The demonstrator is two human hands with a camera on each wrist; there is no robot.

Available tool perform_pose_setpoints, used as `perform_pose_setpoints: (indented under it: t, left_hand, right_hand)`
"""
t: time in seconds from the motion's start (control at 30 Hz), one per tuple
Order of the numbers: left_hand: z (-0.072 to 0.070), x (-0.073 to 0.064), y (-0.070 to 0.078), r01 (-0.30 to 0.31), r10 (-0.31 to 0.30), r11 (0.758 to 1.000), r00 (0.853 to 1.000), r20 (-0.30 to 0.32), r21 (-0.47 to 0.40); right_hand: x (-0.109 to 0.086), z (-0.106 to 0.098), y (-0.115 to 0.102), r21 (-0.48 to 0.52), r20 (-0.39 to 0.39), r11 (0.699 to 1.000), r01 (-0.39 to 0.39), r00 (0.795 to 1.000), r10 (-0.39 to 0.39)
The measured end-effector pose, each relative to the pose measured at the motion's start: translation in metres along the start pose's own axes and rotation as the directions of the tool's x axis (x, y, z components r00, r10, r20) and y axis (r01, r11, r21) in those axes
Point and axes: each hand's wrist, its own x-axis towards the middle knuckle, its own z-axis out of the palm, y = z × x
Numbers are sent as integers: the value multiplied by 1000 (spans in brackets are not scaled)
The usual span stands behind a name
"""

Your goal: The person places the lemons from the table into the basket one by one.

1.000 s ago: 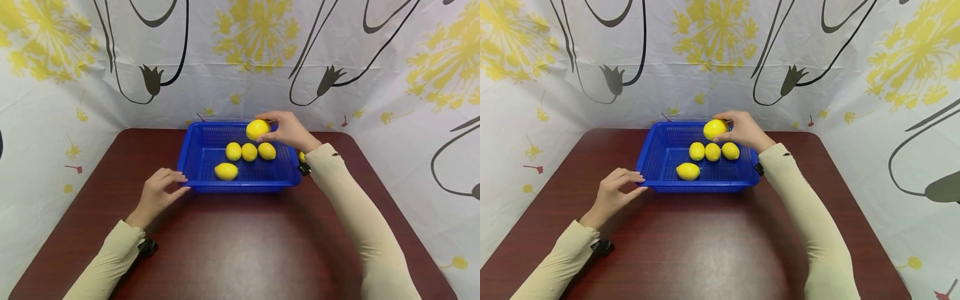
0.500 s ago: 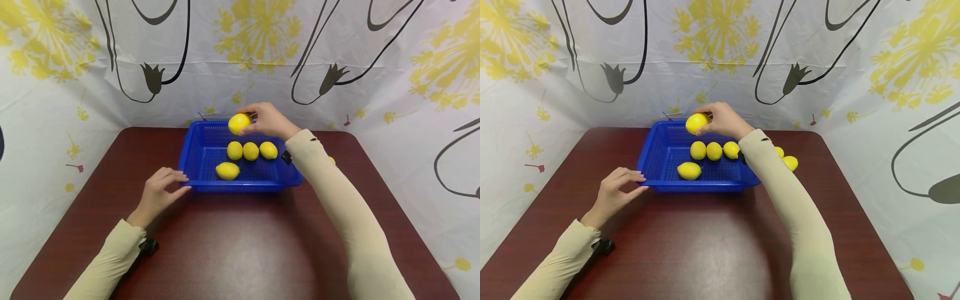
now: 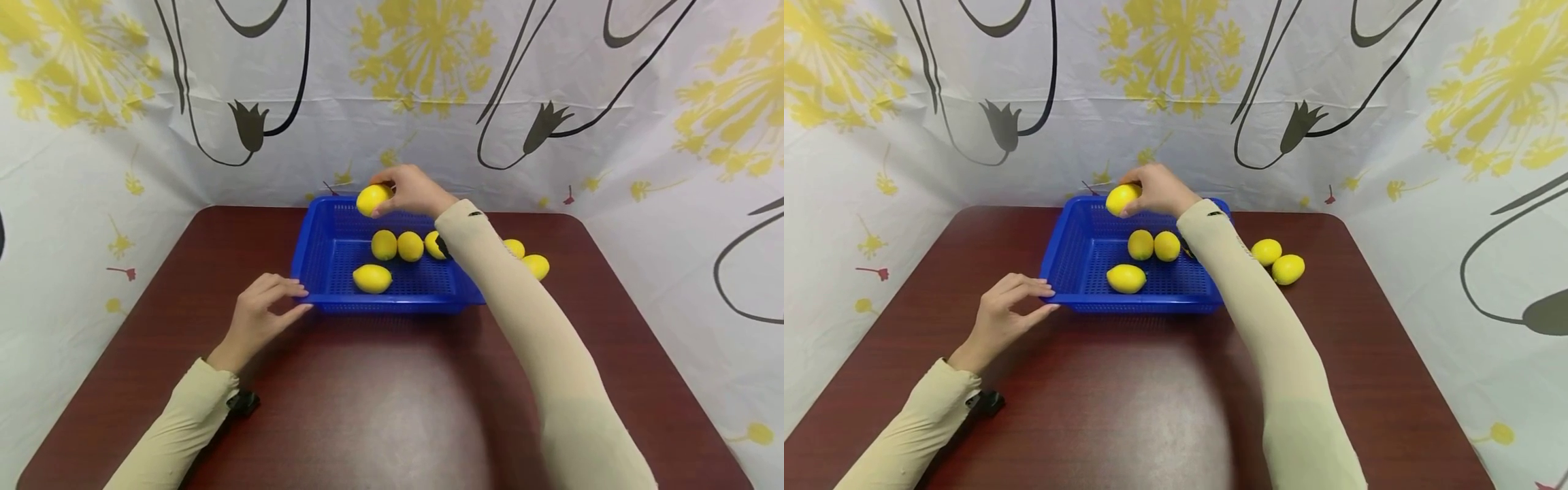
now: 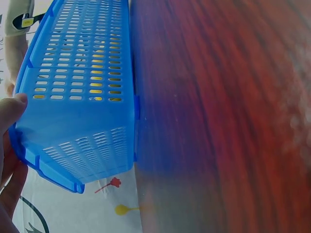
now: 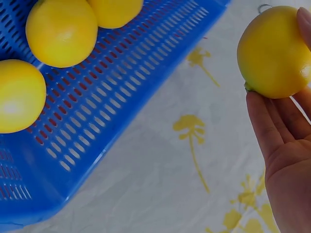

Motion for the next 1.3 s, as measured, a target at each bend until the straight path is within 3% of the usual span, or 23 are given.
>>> perform_pose_setpoints:
  t: [0.4,0.63,1.3]
  left_hand:
    - [-1,2,1,-17,17,1000,1000,-4,-12]
    - [-3,3,1,-19,19,1000,1000,-3,0]
    - [-4,2,0,-21,21,1000,1000,10,-6]
  right_hand:
    - [26,29,-2,-130,101,991,8,995,5]
    - [32,44,-4,-159,164,987,-6,986,32]
    - [42,67,7,-31,206,999,-42,977,48]
